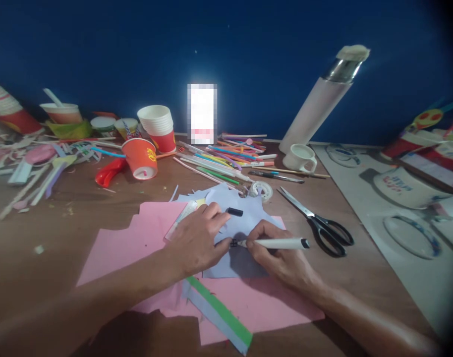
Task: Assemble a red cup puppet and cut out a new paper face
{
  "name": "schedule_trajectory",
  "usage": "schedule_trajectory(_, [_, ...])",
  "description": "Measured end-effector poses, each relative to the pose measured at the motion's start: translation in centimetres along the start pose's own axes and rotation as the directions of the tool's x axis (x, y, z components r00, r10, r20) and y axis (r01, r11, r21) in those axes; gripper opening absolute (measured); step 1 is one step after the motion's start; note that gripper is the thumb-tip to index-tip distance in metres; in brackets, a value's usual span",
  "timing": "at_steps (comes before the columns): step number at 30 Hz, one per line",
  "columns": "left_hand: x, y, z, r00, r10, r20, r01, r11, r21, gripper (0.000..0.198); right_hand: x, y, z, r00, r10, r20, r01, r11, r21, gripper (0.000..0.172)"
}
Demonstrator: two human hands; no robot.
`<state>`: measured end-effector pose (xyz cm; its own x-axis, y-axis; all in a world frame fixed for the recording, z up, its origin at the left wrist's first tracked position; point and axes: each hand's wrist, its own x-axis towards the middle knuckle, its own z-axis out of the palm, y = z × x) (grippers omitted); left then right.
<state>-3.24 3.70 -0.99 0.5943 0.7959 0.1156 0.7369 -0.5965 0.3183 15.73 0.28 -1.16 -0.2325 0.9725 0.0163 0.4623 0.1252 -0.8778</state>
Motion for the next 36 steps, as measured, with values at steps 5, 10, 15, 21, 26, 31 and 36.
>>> schedule_trajectory(5, [-0.05,-0.08,0.13,1.000,0.010,-0.017,-0.010,1.000,-0.001,0.029,-0.01,0.00,0.03,1.000,-0.011,0.007,0.011,0.999,-0.040,0.009])
schedule_trajectory(10, [-0.04,-0.04,0.07,1.000,0.006,-0.006,-0.006,1.000,-0.001,0.029,0.01,-0.16,0.17,1.000,-0.007,0.006,0.008,0.997,-0.073,0.008])
schedule_trajectory(15, [-0.02,0.01,-0.01,1.000,0.004,0.006,-0.004,1.000,-0.002,0.029,0.05,-0.30,0.09,1.000,-0.004,-0.004,0.003,0.996,-0.088,0.009])
schedule_trajectory(21, [0.04,0.01,-0.02,1.000,-0.003,0.009,0.003,1.000,0.006,0.030,-0.08,-0.31,0.05,1.000,0.008,-0.013,-0.009,0.997,-0.078,0.009])
schedule_trajectory(26, [0.04,0.04,-0.07,1.000,-0.015,0.027,0.014,1.000,0.008,0.031,-0.02,-0.07,0.03,0.997,0.045,-0.055,-0.044,0.999,0.006,0.011])
schedule_trajectory(31, [-0.05,0.00,-0.10,1.000,-0.023,0.020,0.023,1.000,0.002,0.030,0.10,0.15,-0.12,0.991,0.110,-0.072,-0.096,0.981,0.171,0.012])
schedule_trajectory(36, [-0.10,-0.28,-0.27,1.000,-0.015,0.008,0.016,0.997,-0.069,0.027,0.22,0.22,-0.17,0.991,0.107,-0.079,-0.088,0.972,0.220,0.012])
